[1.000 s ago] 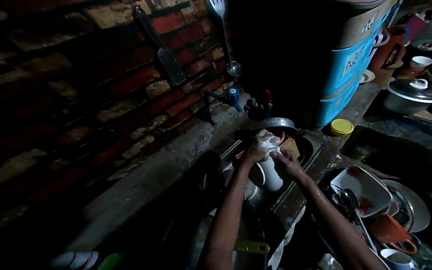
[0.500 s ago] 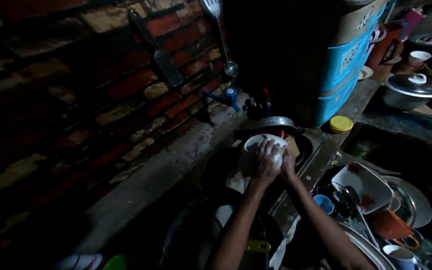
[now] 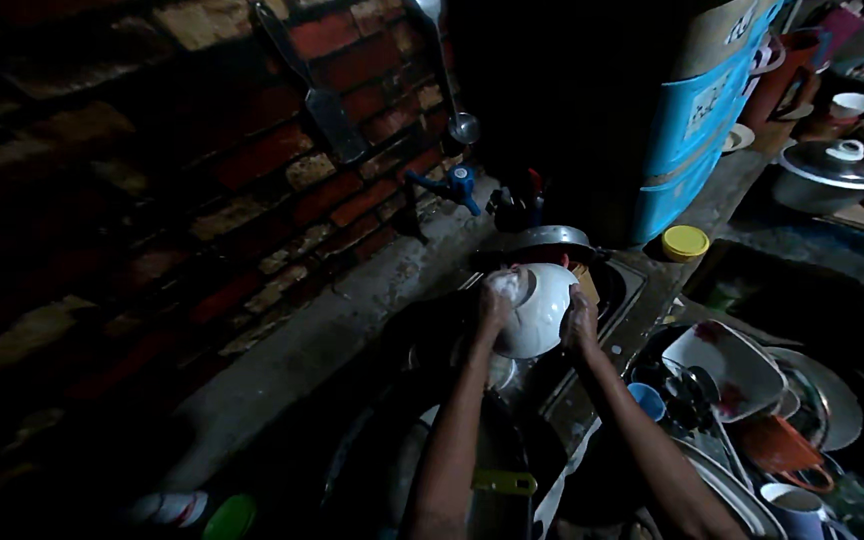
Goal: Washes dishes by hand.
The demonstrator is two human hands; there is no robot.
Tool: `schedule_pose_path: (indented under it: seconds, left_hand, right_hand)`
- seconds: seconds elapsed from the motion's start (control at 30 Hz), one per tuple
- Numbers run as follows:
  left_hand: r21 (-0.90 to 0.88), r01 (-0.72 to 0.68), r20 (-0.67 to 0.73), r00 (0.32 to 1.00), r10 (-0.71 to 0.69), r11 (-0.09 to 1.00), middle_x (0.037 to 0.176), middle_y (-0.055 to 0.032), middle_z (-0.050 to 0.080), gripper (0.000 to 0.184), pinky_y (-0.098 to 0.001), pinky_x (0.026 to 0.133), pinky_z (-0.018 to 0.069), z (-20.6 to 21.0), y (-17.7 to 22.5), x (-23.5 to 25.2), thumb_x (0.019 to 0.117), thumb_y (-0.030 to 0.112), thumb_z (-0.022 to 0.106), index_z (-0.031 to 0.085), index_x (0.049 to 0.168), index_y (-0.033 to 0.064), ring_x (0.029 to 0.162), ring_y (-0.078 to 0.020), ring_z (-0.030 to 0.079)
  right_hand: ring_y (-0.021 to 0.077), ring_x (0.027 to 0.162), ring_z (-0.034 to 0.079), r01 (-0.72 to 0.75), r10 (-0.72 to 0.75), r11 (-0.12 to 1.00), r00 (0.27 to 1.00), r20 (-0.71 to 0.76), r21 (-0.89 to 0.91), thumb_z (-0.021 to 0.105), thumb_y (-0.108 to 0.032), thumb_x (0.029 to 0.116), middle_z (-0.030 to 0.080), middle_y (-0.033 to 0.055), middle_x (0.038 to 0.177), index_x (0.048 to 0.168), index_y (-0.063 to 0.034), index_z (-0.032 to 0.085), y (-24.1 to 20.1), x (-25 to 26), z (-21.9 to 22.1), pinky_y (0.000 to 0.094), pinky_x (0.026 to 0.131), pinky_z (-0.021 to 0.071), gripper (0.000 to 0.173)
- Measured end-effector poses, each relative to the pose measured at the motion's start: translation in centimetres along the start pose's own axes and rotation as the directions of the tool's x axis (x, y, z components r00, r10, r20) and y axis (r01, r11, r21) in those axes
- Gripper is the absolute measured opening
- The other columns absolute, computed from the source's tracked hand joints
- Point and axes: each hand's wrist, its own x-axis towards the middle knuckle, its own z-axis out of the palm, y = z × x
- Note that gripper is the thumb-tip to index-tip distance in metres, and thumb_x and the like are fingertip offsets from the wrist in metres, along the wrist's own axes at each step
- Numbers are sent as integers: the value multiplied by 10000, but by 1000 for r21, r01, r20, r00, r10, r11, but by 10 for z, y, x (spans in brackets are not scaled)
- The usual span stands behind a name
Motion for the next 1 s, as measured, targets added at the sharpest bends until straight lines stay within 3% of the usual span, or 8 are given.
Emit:
schedule_pose_path:
  seconds: [0.13,0.4,0.47,0.6,0.67,0.73,0.83,1.0]
  left_hand:
    - [-45,-203,-75,977,200,978,1247,-217,683,255,-411,1105,447,1,6,-8,1008,70,552,716,1156,-57,1225,-300,627]
    - [62,-130,-105,985,136,990,1332,-159,658,332,-447,1126,428,10,-4,15,1054,210,516,702,1242,8,1278,-288,599]
    - [152,-320,-224,911,347,935,1274,-167,684,316,-491,1097,438,31,-12,1,998,212,569,733,1212,46,1244,-347,604]
    - [306,-565,-497,591,635,766,1166,-213,664,267,-418,1054,457,59,-57,-5,1001,210,528,712,1115,54,1154,-352,608]
    - [149,-505,-556,668,494,850,1254,-300,608,301,-407,1086,456,55,-61,-4,1006,135,506,670,1160,-65,1219,-374,589]
    - [-235,-294,-563,818,117,926,1364,-353,536,356,-420,1126,424,42,-53,8,1022,32,457,559,1289,-180,1296,-389,537]
    - [-693,59,-324,865,-384,719,1417,-240,555,390,-417,1123,412,5,-49,32,1106,176,424,538,1390,-67,1316,-278,532]
    - [-803,232,28,935,-354,549,973,-111,699,190,-315,786,581,-42,-24,24,1011,58,550,629,1164,-21,862,-149,684]
  right_hand:
    - [113,998,620,-1,3,997,1000,-20,73,341,-203,1122,629,131,1117,1244,66,566,-4,13,3,301,904,527,372]
    - [69,863,603,-12,12,999,1000,9,33,372,-178,1114,602,82,957,1118,59,579,-7,3,16,254,813,527,315]
    - [96,909,600,-18,19,1000,1000,-18,25,365,-198,1119,609,105,999,1142,71,588,-8,8,18,278,854,515,350]
    - [129,891,639,-98,116,970,991,-66,223,341,-244,1126,618,106,1007,1202,19,557,-12,23,22,324,801,563,349]
    - [119,909,656,-103,114,945,993,-17,310,316,-259,1129,630,90,1031,1262,-8,530,-15,26,21,328,802,579,356]
    - [118,967,659,-89,69,935,995,70,343,288,-256,1131,638,92,1087,1310,-9,501,-10,28,15,337,845,581,373]
    - [115,1023,653,-78,30,956,985,169,284,251,-255,1129,646,95,1149,1358,9,478,5,28,1,329,893,572,416]
    - [200,1149,603,-198,199,980,979,37,-33,285,-246,1135,605,193,1302,1396,44,511,32,13,11,378,991,502,451]
